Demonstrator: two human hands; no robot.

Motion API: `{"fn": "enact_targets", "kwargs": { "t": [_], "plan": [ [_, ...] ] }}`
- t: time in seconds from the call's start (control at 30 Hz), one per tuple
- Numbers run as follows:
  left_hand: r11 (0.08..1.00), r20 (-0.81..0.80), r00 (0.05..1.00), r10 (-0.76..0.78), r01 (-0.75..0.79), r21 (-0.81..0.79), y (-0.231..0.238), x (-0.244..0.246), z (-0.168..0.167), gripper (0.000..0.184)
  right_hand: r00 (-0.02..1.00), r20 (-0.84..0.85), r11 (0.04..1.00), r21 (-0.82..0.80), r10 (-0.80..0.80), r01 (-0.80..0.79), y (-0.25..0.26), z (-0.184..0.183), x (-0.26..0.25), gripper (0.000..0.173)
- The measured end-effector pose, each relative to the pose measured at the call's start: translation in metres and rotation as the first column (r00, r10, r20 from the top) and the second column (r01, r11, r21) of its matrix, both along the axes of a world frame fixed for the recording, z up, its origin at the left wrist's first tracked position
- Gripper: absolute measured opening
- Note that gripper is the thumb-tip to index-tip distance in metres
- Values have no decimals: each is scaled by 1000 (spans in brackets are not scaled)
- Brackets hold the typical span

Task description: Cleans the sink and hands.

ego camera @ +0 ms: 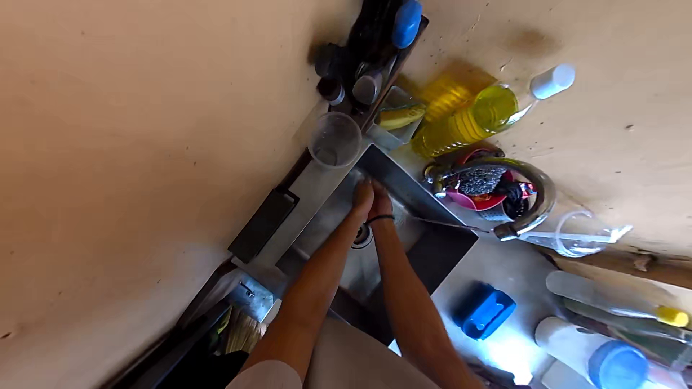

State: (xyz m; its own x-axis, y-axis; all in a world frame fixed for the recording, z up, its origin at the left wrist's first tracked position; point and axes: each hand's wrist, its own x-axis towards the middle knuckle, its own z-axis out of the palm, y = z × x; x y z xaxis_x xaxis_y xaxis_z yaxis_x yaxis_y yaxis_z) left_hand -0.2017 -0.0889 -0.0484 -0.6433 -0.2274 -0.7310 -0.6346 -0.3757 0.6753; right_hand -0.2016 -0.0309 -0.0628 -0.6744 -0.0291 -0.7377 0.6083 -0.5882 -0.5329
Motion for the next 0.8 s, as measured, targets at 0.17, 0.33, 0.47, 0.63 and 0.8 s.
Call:
{"fn": "enact_targets", "kwargs": {
  "t": [0.17,0.33,0.47,0.63,0.8],
  "plan": [
    [980,-195,978,-74,107,165,64,44,-10,83,936,-9,930,-120,-351,347,68,-1,38,34],
    [976,-266,948,173,-130,172,99,29,20,65,951,-150,959,-133,-269,250,97,21,40,33],
    [960,-202,950,240,-200,196,102,23,62,64,948,-198,964,-140,-250,225,98,55,39,34],
    [979,-242,955,169,-133,157,89,31,141,64,946,-225,971,-98,-234,217,85,143,49,38],
    [973,-302,938,168,-108,203,84,29,190,66,928,-318,979,-16,-196,201,82,190,49,38]
  ]
}}
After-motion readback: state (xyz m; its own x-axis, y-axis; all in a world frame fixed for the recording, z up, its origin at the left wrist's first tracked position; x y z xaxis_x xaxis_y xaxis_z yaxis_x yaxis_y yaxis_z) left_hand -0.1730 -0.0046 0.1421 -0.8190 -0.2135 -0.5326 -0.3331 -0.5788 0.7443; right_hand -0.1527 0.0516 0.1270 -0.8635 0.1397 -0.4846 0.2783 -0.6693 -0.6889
